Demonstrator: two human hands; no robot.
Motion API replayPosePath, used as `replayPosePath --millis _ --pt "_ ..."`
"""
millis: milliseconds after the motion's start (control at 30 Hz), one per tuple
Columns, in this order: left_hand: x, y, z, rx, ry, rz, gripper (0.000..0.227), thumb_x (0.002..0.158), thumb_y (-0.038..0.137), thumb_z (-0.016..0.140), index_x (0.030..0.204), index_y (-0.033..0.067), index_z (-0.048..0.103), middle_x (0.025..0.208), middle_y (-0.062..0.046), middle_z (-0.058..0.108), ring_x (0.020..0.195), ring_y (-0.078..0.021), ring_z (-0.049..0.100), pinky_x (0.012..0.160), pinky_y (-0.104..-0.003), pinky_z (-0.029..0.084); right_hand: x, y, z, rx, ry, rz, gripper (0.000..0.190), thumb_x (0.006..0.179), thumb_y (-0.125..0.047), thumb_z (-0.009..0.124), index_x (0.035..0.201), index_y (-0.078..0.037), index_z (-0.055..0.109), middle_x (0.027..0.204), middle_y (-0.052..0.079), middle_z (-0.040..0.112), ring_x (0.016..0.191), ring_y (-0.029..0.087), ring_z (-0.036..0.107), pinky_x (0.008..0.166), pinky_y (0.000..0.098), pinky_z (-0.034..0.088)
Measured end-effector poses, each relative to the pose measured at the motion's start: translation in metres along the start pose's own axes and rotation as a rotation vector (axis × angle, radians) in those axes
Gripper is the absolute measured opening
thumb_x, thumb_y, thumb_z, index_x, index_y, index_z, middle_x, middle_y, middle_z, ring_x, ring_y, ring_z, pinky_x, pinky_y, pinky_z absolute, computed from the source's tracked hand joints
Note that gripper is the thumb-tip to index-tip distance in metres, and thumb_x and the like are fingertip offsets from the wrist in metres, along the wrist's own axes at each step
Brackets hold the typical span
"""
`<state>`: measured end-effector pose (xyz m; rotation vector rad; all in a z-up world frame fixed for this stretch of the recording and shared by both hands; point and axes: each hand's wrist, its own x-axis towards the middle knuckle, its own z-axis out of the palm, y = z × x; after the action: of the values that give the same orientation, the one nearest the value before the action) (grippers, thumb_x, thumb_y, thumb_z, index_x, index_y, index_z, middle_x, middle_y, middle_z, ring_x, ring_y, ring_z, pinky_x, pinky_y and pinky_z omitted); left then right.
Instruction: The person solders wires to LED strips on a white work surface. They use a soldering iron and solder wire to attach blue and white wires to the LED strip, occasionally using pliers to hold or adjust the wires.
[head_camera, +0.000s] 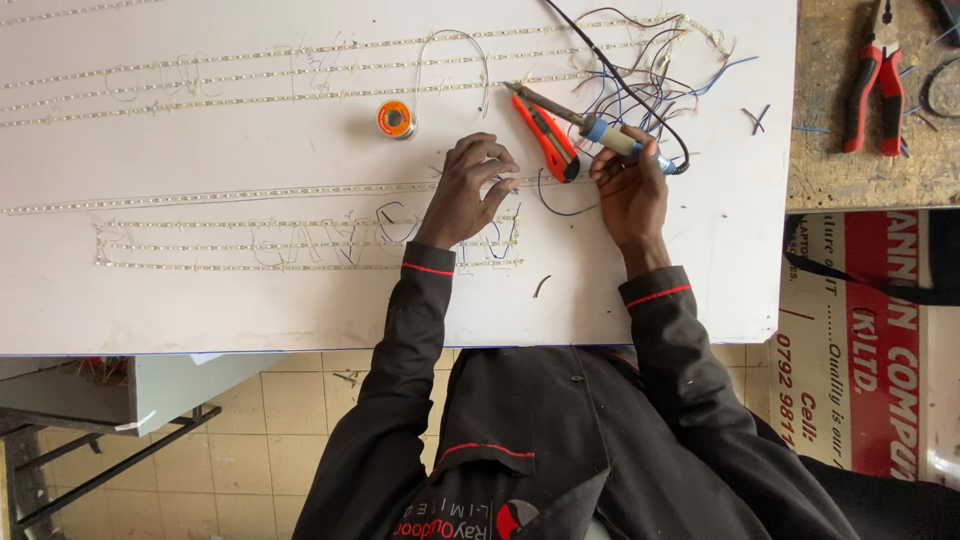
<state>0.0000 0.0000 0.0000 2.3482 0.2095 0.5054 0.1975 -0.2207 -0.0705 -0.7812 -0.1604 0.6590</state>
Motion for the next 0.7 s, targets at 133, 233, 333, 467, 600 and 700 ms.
replayPosePath --millis 133,233,333,467,600,700 --pt "0.020 0.008 -0.003 -0.043 0.045 0.016 0.016 0.116 0.026 0.071 0.117 0.0149 0.082 0.118 -0.004 0.072 0.135 -0.0341 0.064 0.110 -0.049 0.049 -0.002 -0.035 0.009 0.247 0.085 0.052 0.051 0.111 -0.055 0.061 0.143 -0.016 0.071 0.106 0.015 0.078 0.098 0.026 0.081 0.085 0.0314 0.069" --pt "0.038 0.011 0.004 -0.040 0.032 0.030 0.015 0.117 0.023 0.068 0.119 0.0157 0.081 0.114 -0.004 0.070 0.129 -0.0327 0.067 0.108 -0.048 0.051 0.002 -0.055 0.005 0.338 0.150 0.042 0.048 0.110 -0.053 0.065 0.140 -0.017 0.075 0.106 0.017 0.080 0.100 0.029 0.083 0.085 0.0339 0.070" --pt "0.062 0.014 0.021 -0.054 0.028 0.068 0.011 0.115 0.022 0.070 0.119 0.0172 0.079 0.111 -0.005 0.071 0.121 -0.0361 0.070 0.105 -0.050 0.054 0.007 -0.063 -0.006 0.328 0.134 0.015 0.050 0.109 -0.056 0.065 0.139 -0.017 0.076 0.105 0.016 0.080 0.098 0.029 0.083 0.084 0.0325 0.069" --pt "0.101 0.003 0.057 -0.057 0.045 0.068 0.012 0.113 0.016 0.067 0.120 0.0148 0.076 0.106 -0.006 0.069 0.114 -0.0367 0.073 0.105 -0.051 0.054 0.013 -0.057 -0.017 0.339 0.154 0.001 0.048 0.109 -0.056 0.066 0.137 -0.018 0.077 0.106 0.014 0.080 0.100 0.028 0.082 0.085 0.0329 0.069" --pt "0.136 0.014 0.075 -0.003 0.087 0.007 0.009 0.109 0.022 0.073 0.110 0.0132 0.074 0.093 -0.006 0.065 0.097 -0.0376 0.073 0.091 -0.053 0.059 0.013 -0.046 -0.027 0.318 0.166 -0.002 0.051 0.110 -0.058 0.062 0.141 -0.020 0.075 0.108 0.015 0.080 0.103 0.030 0.083 0.086 0.0372 0.069" --pt "0.154 -0.004 0.100 0.165 0.016 0.020 0.022 0.098 0.027 0.085 0.110 0.0135 0.074 0.091 -0.005 0.065 0.096 -0.0363 0.073 0.089 -0.056 0.060 0.015 -0.047 -0.025 0.287 0.156 -0.017 0.052 0.111 -0.061 0.059 0.142 -0.022 0.075 0.110 0.014 0.081 0.107 0.029 0.083 0.089 0.0377 0.069"
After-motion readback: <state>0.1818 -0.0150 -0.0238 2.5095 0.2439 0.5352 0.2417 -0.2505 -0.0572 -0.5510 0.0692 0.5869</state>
